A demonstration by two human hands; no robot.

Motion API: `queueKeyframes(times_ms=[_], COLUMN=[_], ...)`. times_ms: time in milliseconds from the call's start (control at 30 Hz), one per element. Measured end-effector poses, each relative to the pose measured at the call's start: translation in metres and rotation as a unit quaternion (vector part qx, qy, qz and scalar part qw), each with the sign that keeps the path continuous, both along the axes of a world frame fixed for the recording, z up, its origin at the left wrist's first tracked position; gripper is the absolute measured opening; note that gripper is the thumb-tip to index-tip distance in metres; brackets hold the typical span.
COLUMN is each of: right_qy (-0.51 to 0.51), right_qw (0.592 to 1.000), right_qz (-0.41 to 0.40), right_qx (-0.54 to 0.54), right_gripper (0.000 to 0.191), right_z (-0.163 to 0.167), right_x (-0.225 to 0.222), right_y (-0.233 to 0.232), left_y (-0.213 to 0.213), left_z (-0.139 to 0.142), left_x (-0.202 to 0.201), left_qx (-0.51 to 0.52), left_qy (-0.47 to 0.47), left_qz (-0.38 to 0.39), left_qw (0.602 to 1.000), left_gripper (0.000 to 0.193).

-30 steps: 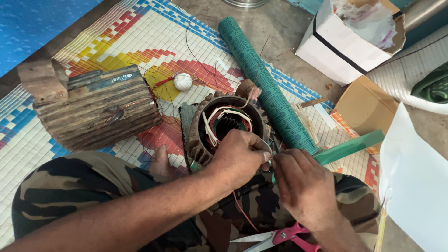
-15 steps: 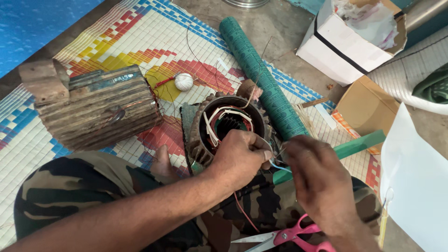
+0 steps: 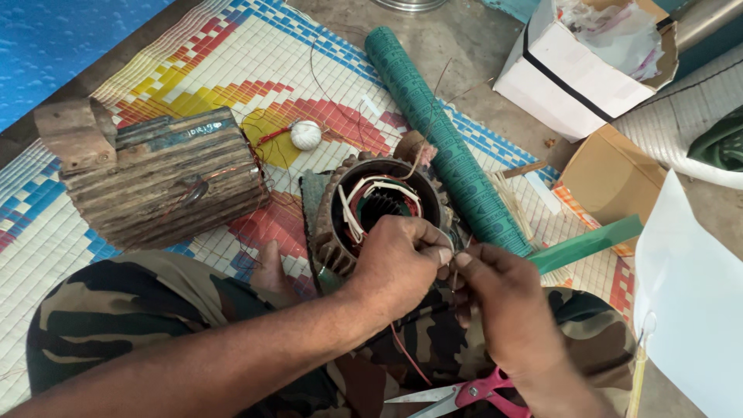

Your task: The person sits on the floor working on an electric motor stator. They cut and strip wire insulation with scissors and pliers, scrape wire ends, and insert thin wooden wedges into the stator slots, handling the winding wires by hand.

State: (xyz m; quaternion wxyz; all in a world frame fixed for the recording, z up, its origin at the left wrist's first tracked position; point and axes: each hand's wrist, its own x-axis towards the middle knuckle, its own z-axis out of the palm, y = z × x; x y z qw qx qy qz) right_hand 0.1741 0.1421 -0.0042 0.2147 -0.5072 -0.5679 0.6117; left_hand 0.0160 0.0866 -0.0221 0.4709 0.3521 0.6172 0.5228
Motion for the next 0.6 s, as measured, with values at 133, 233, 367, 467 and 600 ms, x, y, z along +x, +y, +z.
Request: queueKeyframes(times_ms=[133,233,367,467,600], right_qy=[0.094,0.027,-0.185,-0.214,-0.198], right_qw=[0.975,0.997,0.793,0.682,0.698], right_qz=[-0.049,0.002,0.216,0.266,0.263], right_qx=[-0.194,-0.070,0.539,0.647,0.636], right_gripper=[0.019,0.019,0.024,0.029,0.026], right_z=[0.001,0.011,0.028,0.033,0.020], right_x=[0.005,0.009,0.009,0.008,0.006], right_y=[0.004,-0.001,-0.007,-0.004,-0.002], left_y=[-0.001,-0.002,0.000,0.001,0.000], left_z=[0.004,0.004,0.000,-0.001,0.002], left_x=[-0.002,-0.003,-0.003,-0.002,-0.003], left_qx=[-0.002,-0.022,-0.009,0.001,0.014], left_qy=[-0.046,-0.011,-0.023,-0.034,-0.018], left_qz=[-0.005,-0.022,-0.022,-0.019,-0.022], left_qw=[0.999,0.999,0.999,0.999,0.999], left_gripper=[0.008,0.009,0.010,0.009,0.009])
